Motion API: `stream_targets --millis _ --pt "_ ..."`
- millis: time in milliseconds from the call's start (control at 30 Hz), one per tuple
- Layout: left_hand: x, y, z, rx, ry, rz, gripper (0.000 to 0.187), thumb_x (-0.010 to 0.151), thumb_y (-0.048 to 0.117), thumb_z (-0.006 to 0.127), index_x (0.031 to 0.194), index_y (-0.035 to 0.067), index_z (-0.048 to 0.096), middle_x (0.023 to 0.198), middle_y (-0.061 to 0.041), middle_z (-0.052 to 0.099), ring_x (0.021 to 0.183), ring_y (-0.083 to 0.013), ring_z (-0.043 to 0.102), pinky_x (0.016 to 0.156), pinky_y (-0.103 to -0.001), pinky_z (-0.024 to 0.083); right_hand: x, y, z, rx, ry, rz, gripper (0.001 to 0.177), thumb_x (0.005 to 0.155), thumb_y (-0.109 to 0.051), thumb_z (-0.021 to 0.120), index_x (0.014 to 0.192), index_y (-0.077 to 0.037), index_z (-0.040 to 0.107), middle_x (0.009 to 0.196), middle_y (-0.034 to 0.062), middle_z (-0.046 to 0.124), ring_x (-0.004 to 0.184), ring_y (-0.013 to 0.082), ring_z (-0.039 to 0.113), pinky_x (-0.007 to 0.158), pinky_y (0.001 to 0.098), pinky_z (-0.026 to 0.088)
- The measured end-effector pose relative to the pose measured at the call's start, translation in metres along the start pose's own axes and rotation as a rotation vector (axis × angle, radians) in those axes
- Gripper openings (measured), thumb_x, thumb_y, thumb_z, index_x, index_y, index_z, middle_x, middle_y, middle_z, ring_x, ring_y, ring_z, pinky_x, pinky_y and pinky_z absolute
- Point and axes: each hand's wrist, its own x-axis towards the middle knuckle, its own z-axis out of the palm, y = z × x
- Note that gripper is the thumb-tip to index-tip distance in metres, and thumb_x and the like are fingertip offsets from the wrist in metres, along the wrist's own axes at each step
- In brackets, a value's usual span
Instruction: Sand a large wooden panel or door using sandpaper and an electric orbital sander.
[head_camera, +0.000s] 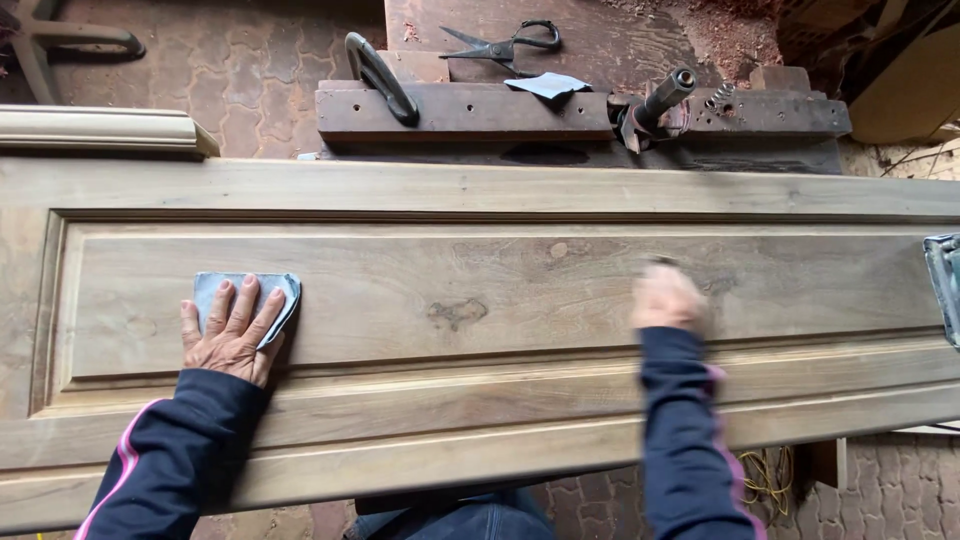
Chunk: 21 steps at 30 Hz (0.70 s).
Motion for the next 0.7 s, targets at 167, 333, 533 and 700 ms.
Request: stream_targets --millis 167,333,533,700 --pt "0.001 0.001 0.0 0.005 -0.005 0.004 0.064 0.091 0.041 0.06 0.153 0.035 0.046 0.167 -0.006 0.039 0.156 -0.0333 0.032 0.123 -0.072 0.015 -0.032 -0.025 0.035 -0.042 -0.124 0.289 0.029 0.099 -0.008 0.053 0.07 -0.01 0.052 0.07 0.0075 0.054 0.062 0.0213 0.051 0.057 0.0364 0.048" --pt "-0.003 -0.006 0.005 0.021 -0.025 0.015 0.068 0.089 0.041 0.061 0.155 0.033 0.044 0.167 -0.008 0.037 0.156 -0.0349 0.03 0.122 -0.072 0.014 0.015 -0.235 -0.001 0.062 0.178 -0.128 0.033 0.095 -0.03 0.055 0.111 -0.005 0.069 0.112 0.0157 0.069 0.106 0.0308 0.066 0.097 0.0458 0.052" --pt "-0.003 -0.008 0.008 0.01 -0.008 0.021 0.068 0.091 0.042 0.061 0.156 0.033 0.044 0.168 -0.008 0.036 0.157 -0.0352 0.029 0.122 -0.073 0.012 -0.008 -0.061 -0.024 -0.019 0.034 0.085 0.013 0.093 -0.021 0.064 0.095 -0.01 0.068 0.094 0.0121 0.067 0.085 0.0315 0.062 0.075 0.0444 0.05" --pt "0.001 -0.001 0.004 0.044 -0.059 -0.001 0.067 0.09 0.042 0.061 0.154 0.033 0.045 0.166 -0.009 0.037 0.155 -0.0354 0.029 0.121 -0.072 0.011 -0.048 -0.043 0.045 -0.119 0.033 0.115 0.024 0.099 -0.02 0.062 0.109 0.0 0.071 0.109 0.0197 0.069 0.1 0.0363 0.064 0.094 0.0478 0.052"
